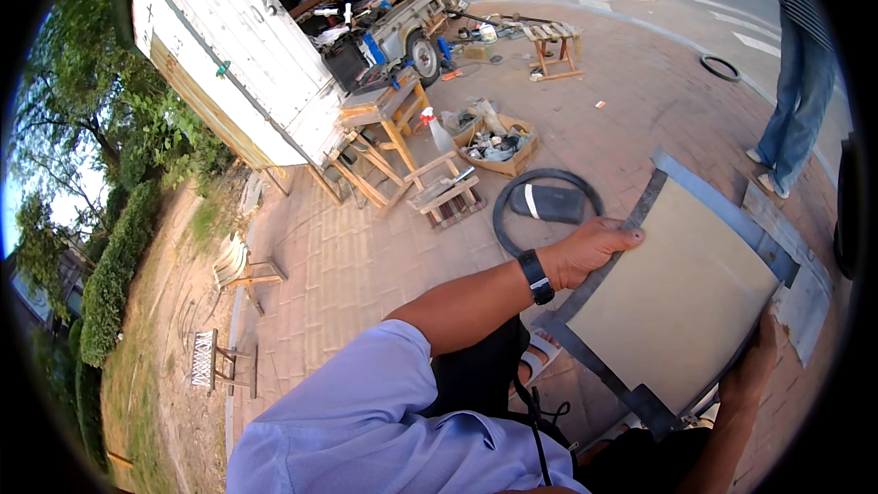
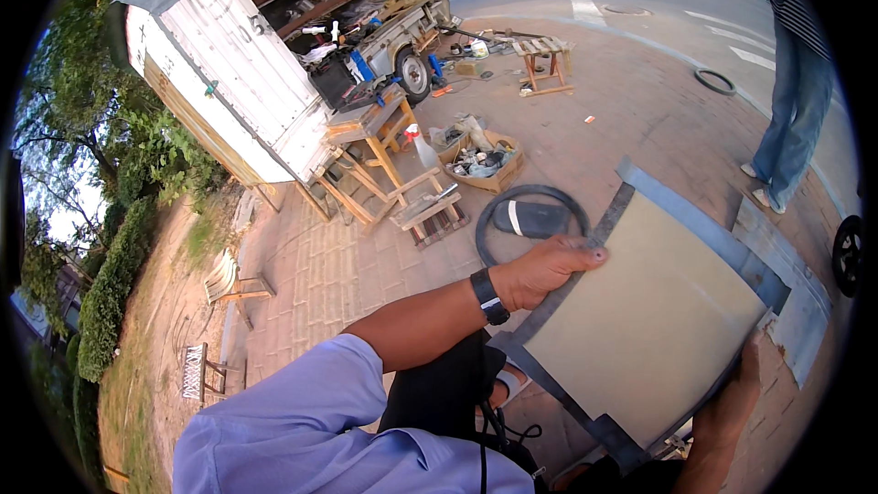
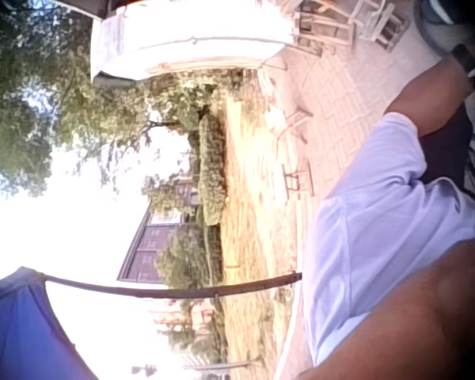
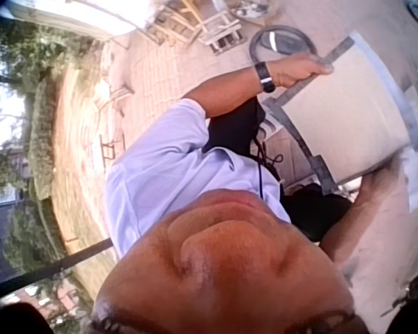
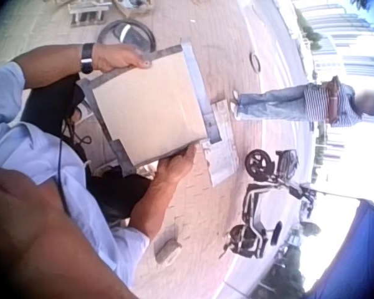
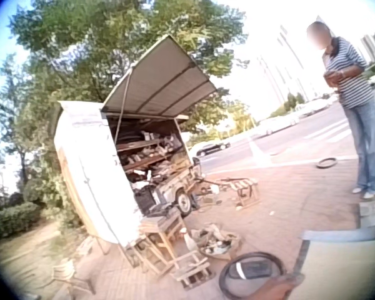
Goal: The person sits on the ground and assembles a rectangular frame by fitting a beige panel into a grey border. They use a hammer to tap the frame components together and adjust the fit of the panel within the border.
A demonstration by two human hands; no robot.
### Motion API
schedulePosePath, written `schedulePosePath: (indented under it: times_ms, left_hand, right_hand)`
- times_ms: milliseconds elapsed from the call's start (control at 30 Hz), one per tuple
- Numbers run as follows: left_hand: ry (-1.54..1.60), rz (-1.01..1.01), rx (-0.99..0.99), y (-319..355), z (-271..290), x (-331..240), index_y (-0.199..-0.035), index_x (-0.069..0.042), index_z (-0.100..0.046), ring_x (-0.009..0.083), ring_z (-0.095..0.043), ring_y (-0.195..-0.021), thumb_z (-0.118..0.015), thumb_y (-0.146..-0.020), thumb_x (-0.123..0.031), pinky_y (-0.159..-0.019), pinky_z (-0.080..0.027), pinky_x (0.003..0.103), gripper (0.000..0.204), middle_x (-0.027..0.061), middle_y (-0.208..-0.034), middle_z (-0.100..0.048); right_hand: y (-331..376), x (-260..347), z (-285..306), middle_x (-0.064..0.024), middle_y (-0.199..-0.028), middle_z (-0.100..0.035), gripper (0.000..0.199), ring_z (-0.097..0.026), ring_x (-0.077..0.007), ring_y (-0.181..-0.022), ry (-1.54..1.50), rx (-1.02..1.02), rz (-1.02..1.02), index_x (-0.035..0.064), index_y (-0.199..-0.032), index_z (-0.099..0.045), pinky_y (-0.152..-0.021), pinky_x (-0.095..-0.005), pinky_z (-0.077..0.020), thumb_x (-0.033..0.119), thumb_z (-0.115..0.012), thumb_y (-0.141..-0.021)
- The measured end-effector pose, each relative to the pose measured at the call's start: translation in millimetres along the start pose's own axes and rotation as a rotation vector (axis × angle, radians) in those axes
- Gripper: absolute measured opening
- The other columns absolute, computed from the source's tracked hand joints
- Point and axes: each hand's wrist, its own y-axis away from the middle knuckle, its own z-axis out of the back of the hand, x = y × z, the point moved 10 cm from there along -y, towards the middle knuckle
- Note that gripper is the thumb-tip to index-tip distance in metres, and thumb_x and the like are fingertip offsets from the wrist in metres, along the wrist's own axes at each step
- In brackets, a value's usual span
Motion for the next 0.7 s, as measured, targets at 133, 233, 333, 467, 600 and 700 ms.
schedulePosePath:
  times_ms: [133,233,333,467,600,700]
  left_hand:
    - [-0.059,0.009,-0.001,-3.6,1.6,0.5,-0.121,0.006,-0.06,0.018,-0.071,-0.092,-0.063,-0.097,-0.027,-0.081,-0.058,0.032,0.04,0.0135,-0.108,-0.07]
    - [-0.029,0.016,0.0,-3.8,0.7,2.9,-0.122,0.005,-0.06,0.0183,-0.071,-0.092,-0.063,-0.097,-0.027,-0.081,-0.058,0.032,0.041,0.0132,-0.109,-0.07]
    - [-0.028,0.014,-0.002,-4.2,2.6,3.3,-0.123,0.005,-0.059,0.0189,-0.071,-0.092,-0.063,-0.097,-0.027,-0.081,-0.058,0.032,0.041,0.0135,-0.109,-0.07]
    - [-0.003,0.006,0.008,-4.7,3.0,4.1,-0.123,0.006,-0.059,0.0197,-0.071,-0.093,-0.064,-0.097,-0.027,-0.082,-0.058,0.033,0.042,0.0142,-0.108,-0.07]
    - [-0.016,0.007,0.005,-5.4,5.5,4.7,-0.122,0.006,-0.06,0.0199,-0.07,-0.093,-0.064,-0.097,-0.027,-0.083,-0.057,0.033,0.042,0.0144,-0.108,-0.07]
    - [-0.018,0.011,0.015,-4.7,5.2,4.6,-0.122,0.006,-0.06,0.0198,-0.07,-0.093,-0.064,-0.097,-0.027,-0.083,-0.057,0.034,0.042,0.0143,-0.109,-0.07]
  right_hand:
    - [-2.7,1.4,3.6,-0.0114,-0.135,-0.056,0.049,-0.054,-0.0219,-0.122,-0.004,0.01,0.012,-0.0015,-0.138,-0.05,-0.106,-0.0341,-0.0409,0.034,-0.039,-0.105]
    - [-1.7,-0.4,2.4,-0.0115,-0.135,-0.057,0.049,-0.055,-0.0221,-0.121,-0.028,-0.004,0.0,-0.0016,-0.137,-0.05,-0.105,-0.034,-0.0413,0.034,-0.039,-0.105]
    - [-3.1,-2.6,1.3,-0.0116,-0.134,-0.057,0.048,-0.055,-0.0222,-0.121,-0.055,0.003,-0.016,-0.0016,-0.136,-0.051,-0.105,-0.0341,-0.0419,0.034,-0.04,-0.105]
    - [-5.9,-2.6,4.6,-0.0121,-0.134,-0.057,0.047,-0.055,-0.0221,-0.12,-0.057,0.017,-0.006,-0.0018,-0.136,-0.051,-0.104,-0.0344,-0.0427,0.033,-0.04,-0.106]
    - [-8.4,-3.7,5.6,-0.0126,-0.133,-0.058,0.047,-0.056,-0.022,-0.119,-0.028,0.023,-0.017,-0.0026,-0.135,-0.051,-0.103,-0.0344,-0.0434,0.031,-0.04,-0.106]
    - [-9.9,-5.3,6.6,-0.0128,-0.132,-0.059,0.046,-0.057,-0.0222,-0.118,-0.001,0.029,-0.02,-0.003,-0.135,-0.051,-0.102,-0.0344,-0.0441,0.031,-0.04,-0.105]
